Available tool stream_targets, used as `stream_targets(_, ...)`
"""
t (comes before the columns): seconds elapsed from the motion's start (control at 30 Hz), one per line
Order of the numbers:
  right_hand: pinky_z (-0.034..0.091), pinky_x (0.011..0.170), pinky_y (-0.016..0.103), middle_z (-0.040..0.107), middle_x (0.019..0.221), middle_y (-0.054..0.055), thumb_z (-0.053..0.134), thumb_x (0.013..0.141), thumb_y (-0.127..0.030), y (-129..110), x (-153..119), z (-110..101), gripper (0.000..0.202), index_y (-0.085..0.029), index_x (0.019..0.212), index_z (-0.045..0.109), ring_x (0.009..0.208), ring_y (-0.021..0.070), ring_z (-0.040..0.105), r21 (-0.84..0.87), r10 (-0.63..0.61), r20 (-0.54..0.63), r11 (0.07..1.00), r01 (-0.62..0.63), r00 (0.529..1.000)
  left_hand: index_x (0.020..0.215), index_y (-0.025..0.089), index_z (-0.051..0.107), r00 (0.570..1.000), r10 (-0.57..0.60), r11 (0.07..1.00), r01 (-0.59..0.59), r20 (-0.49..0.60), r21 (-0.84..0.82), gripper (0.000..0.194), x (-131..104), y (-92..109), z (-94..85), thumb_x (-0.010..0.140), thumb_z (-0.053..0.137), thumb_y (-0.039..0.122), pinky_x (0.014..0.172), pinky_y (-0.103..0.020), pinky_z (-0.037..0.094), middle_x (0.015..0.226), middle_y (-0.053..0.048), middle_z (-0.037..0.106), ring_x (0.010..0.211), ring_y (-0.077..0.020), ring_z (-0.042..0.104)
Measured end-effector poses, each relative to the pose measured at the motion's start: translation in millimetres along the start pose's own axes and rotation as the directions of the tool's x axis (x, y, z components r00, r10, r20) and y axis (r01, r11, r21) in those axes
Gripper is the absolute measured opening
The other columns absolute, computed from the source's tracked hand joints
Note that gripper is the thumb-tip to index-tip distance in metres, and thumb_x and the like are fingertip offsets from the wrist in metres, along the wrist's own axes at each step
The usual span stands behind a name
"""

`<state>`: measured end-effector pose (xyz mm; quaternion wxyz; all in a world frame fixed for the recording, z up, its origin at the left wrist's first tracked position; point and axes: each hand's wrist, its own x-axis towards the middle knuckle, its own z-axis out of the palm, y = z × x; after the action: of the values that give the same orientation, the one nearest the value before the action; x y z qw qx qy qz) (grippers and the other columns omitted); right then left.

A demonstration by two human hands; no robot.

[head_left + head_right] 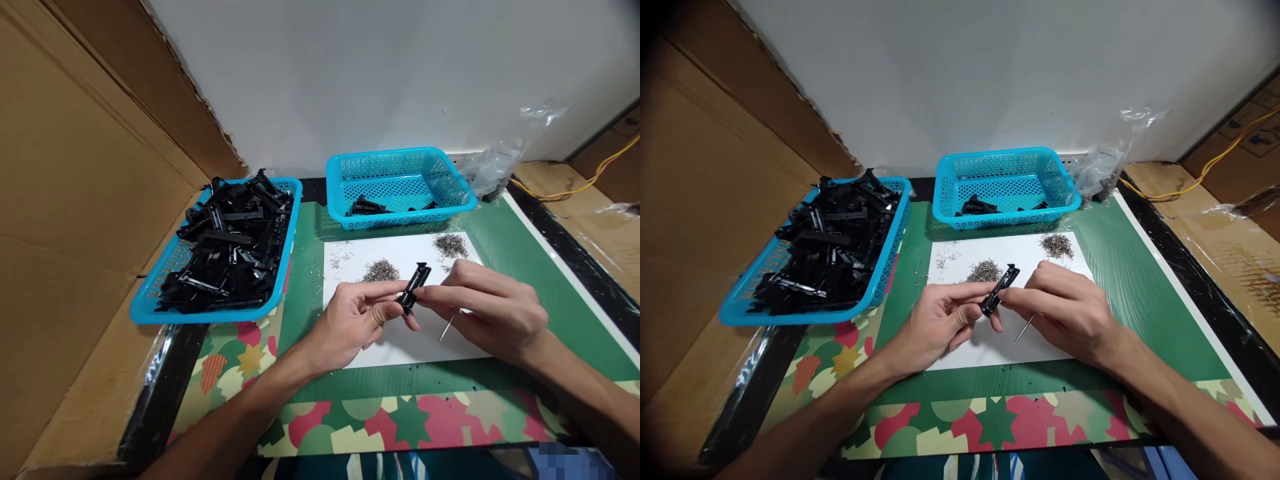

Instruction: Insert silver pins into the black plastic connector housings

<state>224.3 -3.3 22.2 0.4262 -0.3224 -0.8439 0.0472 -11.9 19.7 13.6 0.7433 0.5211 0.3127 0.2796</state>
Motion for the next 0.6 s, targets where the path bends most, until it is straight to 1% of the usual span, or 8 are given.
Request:
stream_targets(0.1,0.04,0.057,0.03,0.062,0.073,0.003,0.055,0.099,0.001,1.9,1.0,-1.4,0.029,-0.018,0.106,0.075,0.063,0.0152,0.053,0.009,-0.026,0.014,1.0,0.026,1.0,0.138,0.013,0.072,0.999,0.041,0.993,-0.04,-0.004,0.11,0.058,-0.3,0.7,0.9,0.098,0.069,0.055,0.043,-0.02,0.034,0.094,-0.012,0.077,0.049,-0.0053,0.044)
stream_targets(0.2,0.04,0.06,0.031,0.062,0.075,0.004,0.053,0.098,0.003,6.8,-0.8,-2.1,0.032,-0.018,0.111,0.073,0.065,0.0162,0.051,-0.023,-0.047,0.028,0.999,0.048,0.998,0.13,0.017,0.076,0.971,0.226,0.912,-0.181,-0.08,0.368,0.046,0.6,0.0,-0.3,0.096,0.074,0.048,0.05,-0.021,0.044,0.104,-0.01,0.077,0.058,-0.0077,0.053)
stream_targets(0.27,0.039,0.061,0.031,0.061,0.076,0.004,0.054,0.098,0.004,10.9,-3.0,-1.7,0.033,-0.019,0.114,0.072,0.067,0.0166,0.049,-0.046,-0.054,0.047,0.997,0.056,0.997,0.125,0.018,0.077,0.913,0.397,0.781,-0.282,-0.096,0.557,0.04,0.8,-1.6,-2.1,0.092,0.081,0.041,0.054,-0.021,0.048,0.107,-0.008,0.078,0.061,-0.0079,0.055)
stream_targets(0.33,0.039,0.062,0.031,0.06,0.076,0.003,0.054,0.098,0.003,14.3,-5.1,-0.7,0.034,-0.02,0.116,0.071,0.067,0.0169,0.048,-0.055,-0.052,0.071,0.997,0.056,0.996,0.118,0.018,0.079,0.834,0.548,0.618,-0.359,-0.056,0.699,0.033,0.4,-4.5,-3.8,0.089,0.084,0.034,0.056,-0.021,0.05,0.105,-0.006,0.08,0.059,-0.0071,0.055)
stream_targets(0.4,0.038,0.061,0.032,0.059,0.076,0.003,0.053,0.099,0.002,16.3,-6.3,0.1,0.033,-0.019,0.116,0.071,0.067,0.0172,0.048,-0.054,-0.045,0.095,0.997,0.051,0.994,0.112,0.017,0.08,0.756,0.654,0.458,-0.413,0.016,0.787,0.026,-0.2,-8.2,-4.7,0.089,0.085,0.029,0.054,-0.021,0.052,0.102,-0.005,0.082,0.056,-0.007,0.057)
stream_targets(0.47,0.04,0.061,0.031,0.059,0.076,0.003,0.052,0.101,0.0,16.9,-6.2,0.0,0.03,-0.019,0.113,0.071,0.067,0.017,0.049,-0.048,-0.028,0.118,0.998,0.034,0.993,0.109,0.016,0.08,0.695,0.715,0.337,-0.437,0.075,0.834,0.021,-0.3,-11.6,-4.4,0.09,0.083,0.025,0.054,-0.021,0.055,0.102,-0.006,0.083,0.057,-0.008,0.064)
stream_targets(0.53,0.044,0.064,0.03,0.06,0.081,0.004,0.055,0.102,-0.004,16.7,-4.8,-1.7,0.026,-0.02,0.113,0.072,0.071,0.0168,0.054,-0.02,0.022,0.157,1.0,-0.019,0.987,0.108,0.015,0.079,0.664,0.741,0.267,-0.431,0.102,0.862,0.018,0.0,-14.1,-3.4,0.09,0.081,0.02,0.055,-0.021,0.058,0.102,-0.006,0.084,0.059,-0.0095,0.069)
stream_targets(0.6,0.05,0.069,0.03,0.062,0.092,0.006,0.057,0.104,-0.01,16.8,-2.6,-4.9,0.025,-0.02,0.12,0.072,0.08,0.0172,0.06,0.021,0.106,0.206,0.993,-0.112,0.973,0.107,0.014,0.079,0.656,0.746,0.23,-0.416,0.115,0.88,0.017,0.4,-15.7,-2.4,0.09,0.079,0.017,0.058,-0.022,0.061,0.102,-0.005,0.084,0.062,-0.011,0.073)
